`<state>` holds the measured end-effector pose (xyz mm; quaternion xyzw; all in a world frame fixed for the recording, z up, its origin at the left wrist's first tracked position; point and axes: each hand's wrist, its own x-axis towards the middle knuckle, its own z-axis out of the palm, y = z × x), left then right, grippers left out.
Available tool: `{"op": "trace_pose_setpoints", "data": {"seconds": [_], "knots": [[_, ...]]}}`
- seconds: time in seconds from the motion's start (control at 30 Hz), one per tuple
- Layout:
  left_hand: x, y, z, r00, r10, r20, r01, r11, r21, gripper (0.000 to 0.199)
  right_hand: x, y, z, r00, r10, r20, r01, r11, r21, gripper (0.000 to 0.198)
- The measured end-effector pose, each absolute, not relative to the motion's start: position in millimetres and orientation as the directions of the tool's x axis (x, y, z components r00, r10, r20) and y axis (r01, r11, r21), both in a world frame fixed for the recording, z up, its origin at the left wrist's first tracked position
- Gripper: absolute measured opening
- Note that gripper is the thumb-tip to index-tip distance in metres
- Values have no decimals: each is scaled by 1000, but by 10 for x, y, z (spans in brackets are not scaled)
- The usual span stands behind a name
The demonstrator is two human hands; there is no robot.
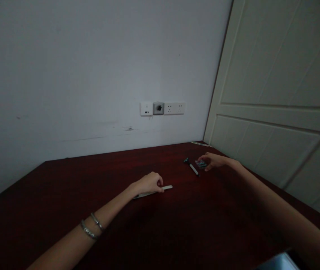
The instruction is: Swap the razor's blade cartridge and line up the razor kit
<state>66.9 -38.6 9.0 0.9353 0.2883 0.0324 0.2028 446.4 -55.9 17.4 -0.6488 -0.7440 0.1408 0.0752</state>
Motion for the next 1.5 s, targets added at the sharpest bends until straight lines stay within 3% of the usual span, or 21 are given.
{"op": "trace_pose_setpoints", "data": {"seconds": [0.47, 0.8, 0.93, 1.07, 1.13, 1.3, 1.5], "knots": [[674, -488, 61, 749, 657, -90, 654, -711, 256, 14, 4514, -419, -32, -183, 964, -195, 918, 97, -385, 66], [675, -507, 70, 795, 603, -56, 596, -763, 250, 11, 4503, -467, -5, -180, 962, -205, 872, 59, -486, 75], [655, -489, 94, 858, 511, 53, 498, -852, 162, 10, 4367, -518, 127, -95, 990, -104, 897, 40, -440, 79], [663, -515, 152, 925, 356, 135, 360, -933, -6, 12, 3810, -742, 327, -140, 976, 166, 888, 198, -416, 37], [687, -532, 144, 941, 301, 152, 317, -944, -93, 16, 3419, -923, 380, -244, 945, 220, 867, 314, -386, 33], [752, -542, 33, 966, 160, 203, 217, -928, -303, 15, 2650, -1322, 305, -325, 933, 156, 913, 352, -208, 27], [770, -565, 21, 964, 136, 230, 213, -911, -353, 12, 2356, -1382, 134, -180, 977, 118, 982, 186, -38, 23]]}}
